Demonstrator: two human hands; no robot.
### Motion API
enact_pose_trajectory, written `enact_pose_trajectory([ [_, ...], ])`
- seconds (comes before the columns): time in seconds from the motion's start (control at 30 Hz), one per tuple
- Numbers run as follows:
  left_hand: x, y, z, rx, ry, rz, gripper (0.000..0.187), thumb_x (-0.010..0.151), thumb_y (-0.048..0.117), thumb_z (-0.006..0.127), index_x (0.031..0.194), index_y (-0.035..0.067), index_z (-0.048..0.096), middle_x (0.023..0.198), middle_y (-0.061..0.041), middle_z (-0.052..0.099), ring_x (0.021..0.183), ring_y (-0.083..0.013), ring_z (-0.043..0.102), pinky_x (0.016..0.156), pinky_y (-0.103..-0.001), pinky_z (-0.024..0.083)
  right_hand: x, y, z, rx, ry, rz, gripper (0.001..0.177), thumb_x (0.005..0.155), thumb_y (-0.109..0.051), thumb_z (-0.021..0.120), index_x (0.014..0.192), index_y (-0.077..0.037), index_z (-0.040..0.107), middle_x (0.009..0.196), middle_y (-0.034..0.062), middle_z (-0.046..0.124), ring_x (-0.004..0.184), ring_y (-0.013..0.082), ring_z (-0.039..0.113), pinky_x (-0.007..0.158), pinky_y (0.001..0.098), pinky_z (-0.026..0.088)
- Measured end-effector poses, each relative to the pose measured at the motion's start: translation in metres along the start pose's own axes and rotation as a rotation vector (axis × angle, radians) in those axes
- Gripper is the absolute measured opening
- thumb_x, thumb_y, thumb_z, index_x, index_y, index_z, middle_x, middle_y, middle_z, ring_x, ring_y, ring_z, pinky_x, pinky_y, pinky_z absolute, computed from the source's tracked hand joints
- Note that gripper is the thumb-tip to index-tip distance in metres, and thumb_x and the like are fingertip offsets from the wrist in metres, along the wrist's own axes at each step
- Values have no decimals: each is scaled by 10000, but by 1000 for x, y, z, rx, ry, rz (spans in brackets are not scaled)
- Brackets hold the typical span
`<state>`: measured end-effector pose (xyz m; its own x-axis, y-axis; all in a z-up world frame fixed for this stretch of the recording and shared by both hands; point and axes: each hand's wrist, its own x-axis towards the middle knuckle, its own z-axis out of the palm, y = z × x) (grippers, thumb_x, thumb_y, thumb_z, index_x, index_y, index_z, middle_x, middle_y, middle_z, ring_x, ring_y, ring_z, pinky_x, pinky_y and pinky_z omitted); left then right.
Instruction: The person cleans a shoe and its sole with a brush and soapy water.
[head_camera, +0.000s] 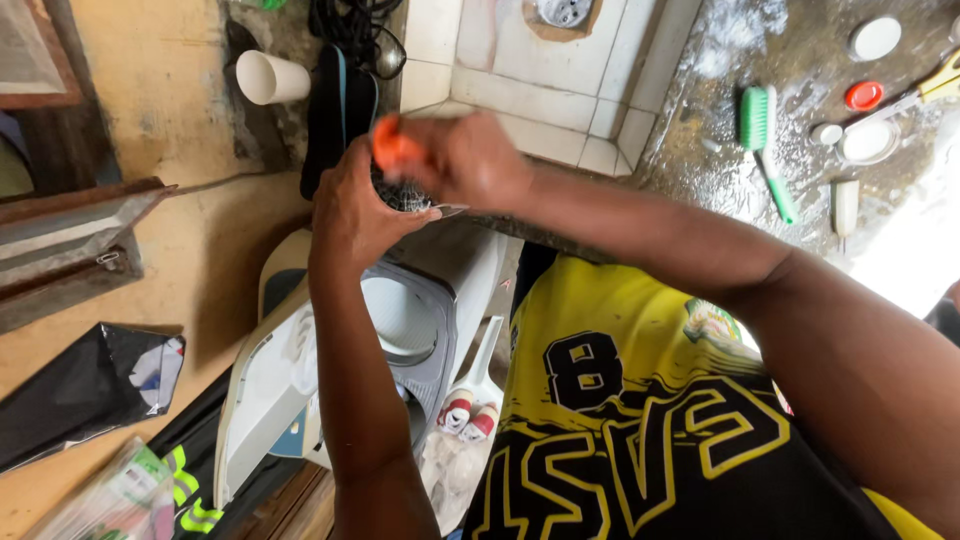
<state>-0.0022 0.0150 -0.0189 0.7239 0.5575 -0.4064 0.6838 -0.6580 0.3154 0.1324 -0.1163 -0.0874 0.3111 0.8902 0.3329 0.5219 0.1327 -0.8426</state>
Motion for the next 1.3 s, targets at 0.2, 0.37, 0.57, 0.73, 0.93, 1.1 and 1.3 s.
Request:
enact_pose_trajectory([
  [0.2, -6, 10, 4, -93, 41, 57, 1002, 525, 322, 1021, 1370, 96, 531, 1260, -155, 670, 1137, -411, 607, 949, -510, 499, 10, -8, -14, 57, 29, -30, 311, 986, -341, 759, 1143, -92, 656, 798, 94, 714, 610, 267, 696, 546, 396, 530],
  [0.37, -12, 16, 0, -151, 166, 297, 800, 569, 301, 988, 1248, 71, 632, 1188, -149, 721, 1071, -363, 689, 897, -460, 538, -15, -3, -7, -32, 46, 25, 345, 997, -342, 757, 1166, -58, 660, 779, 103, 709, 613, 289, 689, 533, 406, 518],
  [0.57, -11, 13, 15, -165, 152, 386, 608, 647, 275, 976, 1159, 141, 676, 1106, -74, 759, 994, -294, 741, 882, -401, 577, -29, -11, -18, -15, 68, 93, 369, 968, -367, 770, 1165, -72, 668, 837, 111, 739, 583, 257, 699, 534, 376, 540],
  [0.73, -7, 19, 2, -53, 78, 279, 672, 610, 304, 1002, 1165, 157, 653, 1109, -83, 752, 973, -330, 720, 857, -433, 546, -12, -11, -19, 104, 51, 105, 401, 968, -340, 781, 1211, -45, 663, 757, 75, 731, 604, 233, 729, 556, 345, 563],
  [0.93, -13, 24, -3, -126, 96, 279, 911, 542, 278, 980, 1346, 124, 580, 1254, -117, 704, 1132, -346, 667, 985, -455, 495, -24, -1, -18, 171, 69, 121, 294, 940, -238, 738, 1174, -74, 667, 897, 76, 758, 650, 203, 741, 589, 329, 584],
  [1.1, -11, 26, -6, -37, 79, 221, 984, 509, 296, 1017, 1344, 80, 544, 1225, -151, 681, 1106, -391, 635, 971, -490, 465, 4, 6, -31, 107, 71, 134, 308, 952, -322, 816, 1129, -99, 699, 741, 95, 706, 593, 257, 690, 564, 378, 541],
  [1.3, -10, 13, -3, -71, 88, 256, 892, 618, 282, 978, 1400, 126, 579, 1307, -122, 693, 1188, -382, 636, 997, -471, 505, -25, -4, -15, 135, 19, -99, 265, 933, -312, 788, 1074, -113, 685, 761, 84, 695, 626, 275, 697, 603, 391, 558],
])
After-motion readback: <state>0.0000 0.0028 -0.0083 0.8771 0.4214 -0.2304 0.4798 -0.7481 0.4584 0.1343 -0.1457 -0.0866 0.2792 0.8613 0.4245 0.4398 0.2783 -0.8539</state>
